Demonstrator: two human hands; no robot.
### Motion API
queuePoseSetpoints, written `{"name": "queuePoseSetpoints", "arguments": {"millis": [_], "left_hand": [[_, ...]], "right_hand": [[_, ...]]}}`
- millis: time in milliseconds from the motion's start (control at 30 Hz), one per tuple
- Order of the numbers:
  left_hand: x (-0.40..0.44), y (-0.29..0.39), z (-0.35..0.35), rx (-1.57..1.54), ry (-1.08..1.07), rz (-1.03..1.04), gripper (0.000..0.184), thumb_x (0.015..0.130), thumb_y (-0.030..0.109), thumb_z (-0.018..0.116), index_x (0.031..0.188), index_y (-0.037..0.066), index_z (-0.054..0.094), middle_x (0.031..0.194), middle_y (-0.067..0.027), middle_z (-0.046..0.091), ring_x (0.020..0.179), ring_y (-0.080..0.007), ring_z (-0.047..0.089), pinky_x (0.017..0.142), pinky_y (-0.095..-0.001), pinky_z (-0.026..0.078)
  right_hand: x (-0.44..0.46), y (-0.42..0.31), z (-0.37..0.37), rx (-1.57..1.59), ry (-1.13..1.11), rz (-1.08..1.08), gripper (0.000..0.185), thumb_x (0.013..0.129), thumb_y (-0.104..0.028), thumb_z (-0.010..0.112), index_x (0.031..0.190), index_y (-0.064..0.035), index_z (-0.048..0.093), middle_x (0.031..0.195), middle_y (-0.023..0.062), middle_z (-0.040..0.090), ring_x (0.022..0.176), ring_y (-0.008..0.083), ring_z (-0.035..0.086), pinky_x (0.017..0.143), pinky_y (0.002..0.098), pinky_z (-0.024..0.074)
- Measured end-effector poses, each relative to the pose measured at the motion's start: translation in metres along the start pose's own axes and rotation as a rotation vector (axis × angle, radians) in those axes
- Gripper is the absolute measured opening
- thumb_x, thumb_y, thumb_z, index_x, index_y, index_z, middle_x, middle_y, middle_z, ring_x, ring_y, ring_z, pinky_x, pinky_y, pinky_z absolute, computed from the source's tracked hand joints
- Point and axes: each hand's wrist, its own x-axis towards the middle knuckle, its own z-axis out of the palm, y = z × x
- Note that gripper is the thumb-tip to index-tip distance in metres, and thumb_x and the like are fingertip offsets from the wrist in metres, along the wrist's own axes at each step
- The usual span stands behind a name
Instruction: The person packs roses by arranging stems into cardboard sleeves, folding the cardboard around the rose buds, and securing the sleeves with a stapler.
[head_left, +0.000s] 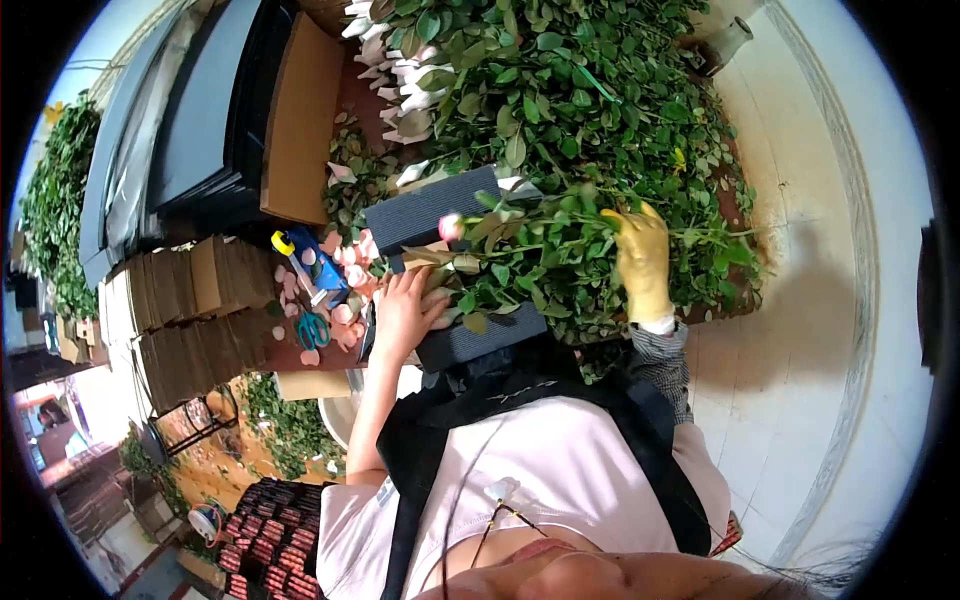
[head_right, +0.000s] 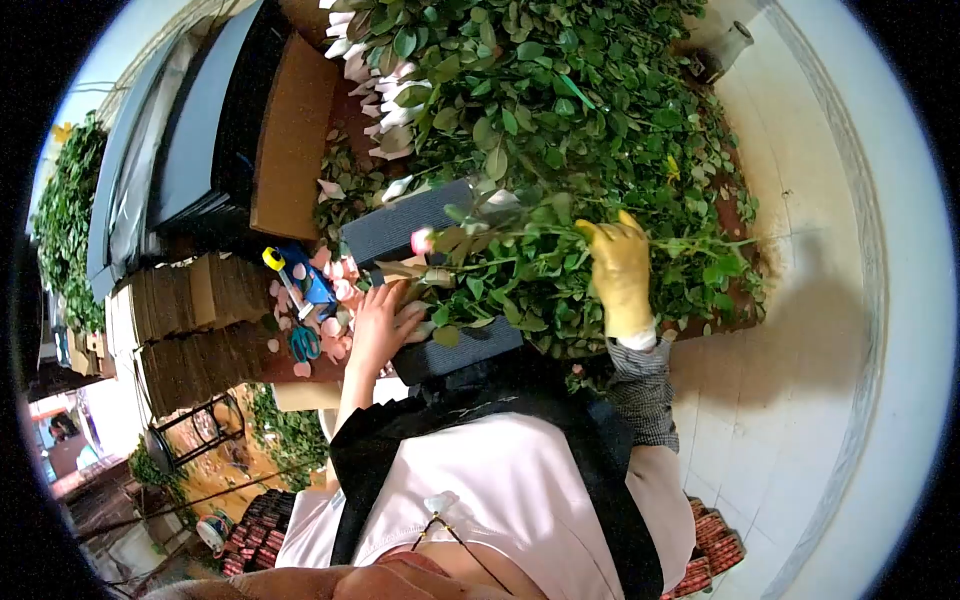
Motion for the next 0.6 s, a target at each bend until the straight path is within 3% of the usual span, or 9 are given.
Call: {"name": "queuePoseSetpoints", "arguments": {"millis": [67,133,167,333,400,467,533,567,600], "left_hand": [[0.002,-0.003,0.009,0.025,0.051,0.03,0.058,0.078,0.036,0.078,0.124,0.006,0.059,0.115,-0.0099,0.062,0.105,-0.0315,0.058,0.094,-0.0436,0.044],[0.006,-0.003,0.011,0.027,0.037,0.014,0.055,0.077,0.034,0.079,0.12,0.006,0.06,0.109,-0.0098,0.062,0.104,-0.0313,0.057,0.093,-0.0416,0.045],[0.006,-0.003,0.009,-0.014,0.014,0.002,0.053,0.075,0.032,0.081,0.117,0.006,0.061,0.107,-0.01,0.061,0.104,-0.031,0.057,0.093,-0.0433,0.044],[0.004,-0.013,0.018,-0.112,0.039,0.011,0.054,0.075,0.027,0.082,0.12,0.006,0.06,0.109,-0.0098,0.059,0.105,-0.0317,0.056,0.094,-0.0458,0.043],[0.004,-0.008,0.012,-0.143,0.077,0.028,0.059,0.074,0.026,0.082,0.125,0.007,0.059,0.11,-0.0097,0.059,0.105,-0.0315,0.056,0.095,-0.0454,0.042],[0.004,-0.011,0.01,-0.165,0.013,0.027,0.062,0.076,0.028,0.081,0.131,0.01,0.057,0.115,-0.0096,0.059,0.11,-0.0308,0.056,0.099,-0.0499,0.04],[-0.003,-0.01,-0.002,-0.023,-0.031,0.064,0.064,0.081,0.021,0.078,0.136,0.003,0.052,0.127,-0.0182,0.057,0.118,-0.0388,0.052,0.101,-0.0454,0.044],[0.001,0.012,-0.027,0.054,-0.073,0.027,0.062,0.085,0.022,0.075,0.137,0.001,0.05,0.133,-0.0209,0.054,0.124,-0.0389,0.051,0.105,-0.0458,0.042],[0.007,0.034,-0.051,-0.046,0.076,0.1,0.062,0.086,0.022,0.074,0.138,0.0,0.049,0.134,-0.0208,0.055,0.124,-0.0382,0.052,0.105,-0.0474,0.043]], "right_hand": [[0.002,0.003,-0.028,0.069,-0.062,0.086,0.039,0.081,0.007,0.065,0.116,-0.0096,0.069,0.099,0.0156,0.071,0.1,0.0303,0.067,0.107,0.0454,0.0464],[-0.008,0.024,-0.037,0.154,0.0,0.128,0.04,0.082,0.01,0.06,0.117,-0.0088,0.069,0.104,0.0158,0.069,0.111,0.0341,0.062,0.101,0.046,0.0499],[-0.017,0.035,-0.038,0.246,-0.079,0.217,0.041,0.083,0.01,0.057,0.12,-0.0052,0.066,0.114,0.0186,0.065,0.12,0.0373,0.056,0.099,0.0443,0.0501],[-0.038,0.05,-0.053,0.525,-0.078,0.426,0.029,0.095,-0.003,0.057,0.123,-0.0028,0.064,0.127,0.0173,0.062,0.119,0.0303,0.058,0.099,0.0361,0.0485],[-0.056,0.074,-0.062,0.533,0.046,0.566,0.029,0.098,-0.01,0.058,0.126,-0.0013,0.062,0.127,0.0154,0.063,0.116,0.0259,0.06,0.099,0.0353,0.0473],[-0.059,0.076,-0.087,0.525,0.072,0.515,0.032,0.098,-0.01,0.057,0.128,-0.0016,0.062,0.128,0.0135,0.063,0.113,0.0244,0.061,0.098,0.0346,0.0471],[-0.06,0.067,-0.105,0.48,0.055,0.503,0.034,0.101,-0.023,0.057,0.127,-0.0021,0.061,0.128,0.0142,0.063,0.114,0.0238,0.06,0.096,0.0346,0.0485],[-0.065,0.066,-0.105,0.479,0.036,0.494,0.034,0.101,-0.023,0.057,0.127,-0.0021,0.061,0.128,0.0142,0.063,0.114,0.0238,0.06,0.096,0.0346,0.0485],[-0.069,0.067,-0.101,0.51,0.023,0.444,0.041,0.102,-0.034,0.055,0.126,-0.0024,0.061,0.128,0.0146,0.063,0.114,0.024,0.061,0.095,0.0345,0.0495]]}}
